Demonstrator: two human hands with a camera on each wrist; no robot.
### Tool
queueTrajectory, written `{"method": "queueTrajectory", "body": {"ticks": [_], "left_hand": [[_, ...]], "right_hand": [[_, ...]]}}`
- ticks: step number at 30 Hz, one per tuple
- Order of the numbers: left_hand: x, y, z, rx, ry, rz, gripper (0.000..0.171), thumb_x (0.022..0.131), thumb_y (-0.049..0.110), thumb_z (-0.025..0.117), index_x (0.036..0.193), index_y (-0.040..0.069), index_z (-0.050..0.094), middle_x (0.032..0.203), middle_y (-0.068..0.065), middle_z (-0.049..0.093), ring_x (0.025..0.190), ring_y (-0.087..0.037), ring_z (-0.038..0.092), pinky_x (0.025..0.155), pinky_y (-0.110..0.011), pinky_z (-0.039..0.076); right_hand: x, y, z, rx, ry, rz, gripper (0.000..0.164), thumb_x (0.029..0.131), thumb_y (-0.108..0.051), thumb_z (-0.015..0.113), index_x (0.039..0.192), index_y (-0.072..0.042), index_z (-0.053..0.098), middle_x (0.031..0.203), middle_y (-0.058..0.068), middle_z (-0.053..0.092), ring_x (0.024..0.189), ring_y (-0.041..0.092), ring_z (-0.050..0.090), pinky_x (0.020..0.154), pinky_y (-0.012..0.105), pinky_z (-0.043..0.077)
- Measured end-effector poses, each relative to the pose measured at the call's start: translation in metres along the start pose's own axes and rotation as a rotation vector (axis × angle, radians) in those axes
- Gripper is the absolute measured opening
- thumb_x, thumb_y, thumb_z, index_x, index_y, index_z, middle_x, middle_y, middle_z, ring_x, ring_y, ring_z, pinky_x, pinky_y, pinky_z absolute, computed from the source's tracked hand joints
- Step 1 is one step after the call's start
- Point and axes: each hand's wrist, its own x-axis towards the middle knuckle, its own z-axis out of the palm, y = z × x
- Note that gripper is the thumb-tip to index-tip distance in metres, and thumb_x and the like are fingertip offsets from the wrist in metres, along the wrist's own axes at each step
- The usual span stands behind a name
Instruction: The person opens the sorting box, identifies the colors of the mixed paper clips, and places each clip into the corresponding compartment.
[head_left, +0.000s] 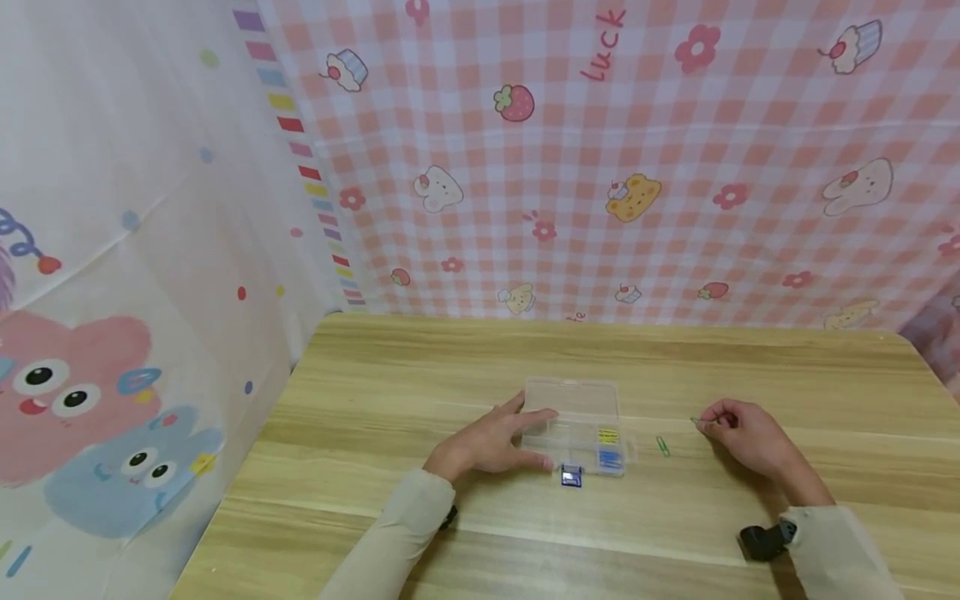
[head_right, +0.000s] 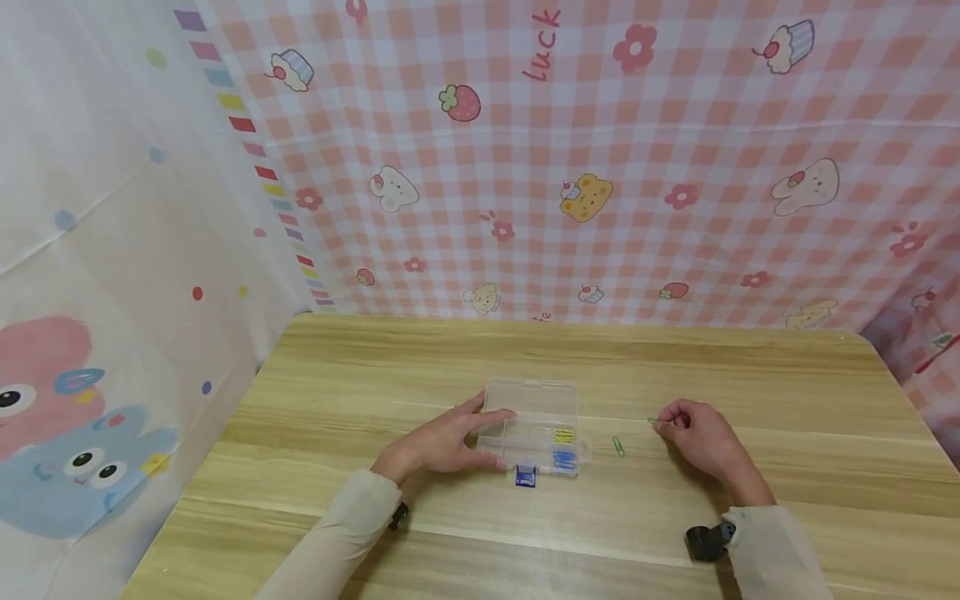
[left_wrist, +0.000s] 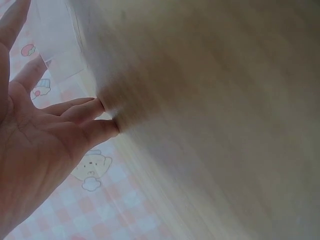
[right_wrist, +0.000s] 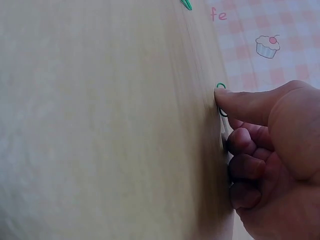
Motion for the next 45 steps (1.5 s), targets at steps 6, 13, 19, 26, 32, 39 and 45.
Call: {"method": "queueTrajectory", "body": {"ticks": [6, 13, 19, 26, 32, 39, 45], "left_hand": [[0.0, 0.001, 0.0, 0.01, 0.004, -0.006, 0.073, 0.088, 0.059, 0.066, 0.152, 0.042, 0.036, 0.166, -0.013, 0.005, 0.15, -0.038, 0.014, 0.121, -0.055, 0.015], [0.0, 0.002, 0.001, 0.024, 0.004, -0.009, 0.073, 0.088, 0.059, 0.065, 0.152, 0.043, 0.035, 0.166, -0.013, 0.006, 0.15, -0.039, 0.014, 0.121, -0.055, 0.014], [-0.001, 0.003, 0.001, 0.012, 0.004, -0.01, 0.073, 0.089, 0.059, 0.065, 0.152, 0.043, 0.035, 0.166, -0.013, 0.005, 0.15, -0.041, 0.013, 0.12, -0.057, 0.015], [0.0, 0.002, 0.001, 0.022, 0.003, -0.002, 0.073, 0.088, 0.06, 0.065, 0.152, 0.043, 0.034, 0.166, -0.013, 0.005, 0.149, -0.043, 0.014, 0.119, -0.058, 0.019], [0.0, 0.002, 0.001, 0.019, 0.003, -0.012, 0.073, 0.088, 0.06, 0.065, 0.152, 0.044, 0.035, 0.167, -0.012, 0.005, 0.149, -0.044, 0.013, 0.119, -0.058, 0.019], [-0.001, 0.002, 0.001, 0.023, 0.0, -0.02, 0.073, 0.087, 0.06, 0.065, 0.152, 0.045, 0.034, 0.167, -0.012, 0.005, 0.149, -0.043, 0.014, 0.119, -0.058, 0.02], [0.0, 0.001, 0.0, 0.021, -0.004, -0.02, 0.073, 0.088, 0.06, 0.065, 0.152, 0.045, 0.035, 0.167, -0.012, 0.006, 0.15, -0.042, 0.014, 0.12, -0.057, 0.019]], "right_hand": [[0.0, -0.001, 0.0, -0.003, 0.008, -0.012, 0.015, 0.097, -0.015, 0.062, 0.095, -0.001, 0.065, 0.079, 0.001, 0.054, 0.072, 0.011, 0.045, 0.062, 0.024, 0.035], [-0.002, 0.0, 0.0, 0.006, 0.001, -0.012, 0.016, 0.097, -0.017, 0.063, 0.095, -0.002, 0.065, 0.08, 0.001, 0.056, 0.071, 0.01, 0.045, 0.061, 0.023, 0.036], [-0.002, 0.001, 0.0, 0.01, -0.004, 0.002, 0.018, 0.098, -0.02, 0.064, 0.095, -0.003, 0.066, 0.081, 0.002, 0.057, 0.072, 0.011, 0.045, 0.061, 0.024, 0.036], [-0.006, 0.0, 0.001, -0.005, 0.025, -0.008, 0.014, 0.098, -0.017, 0.064, 0.094, -0.004, 0.068, 0.084, 0.003, 0.063, 0.074, 0.013, 0.048, 0.063, 0.024, 0.039], [-0.009, -0.001, 0.002, 0.015, 0.049, 0.023, 0.018, 0.098, -0.02, 0.063, 0.097, -0.005, 0.071, 0.086, 0.004, 0.065, 0.075, 0.015, 0.049, 0.063, 0.025, 0.039], [-0.01, -0.006, 0.003, 0.041, 0.052, 0.018, 0.021, 0.098, -0.024, 0.065, 0.098, -0.004, 0.072, 0.084, 0.003, 0.065, 0.071, 0.011, 0.048, 0.059, 0.023, 0.041], [-0.009, -0.013, 0.005, 0.06, 0.044, 0.001, 0.021, 0.097, -0.026, 0.066, 0.097, -0.005, 0.072, 0.081, 0.003, 0.065, 0.066, 0.008, 0.049, 0.055, 0.023, 0.043]]}}
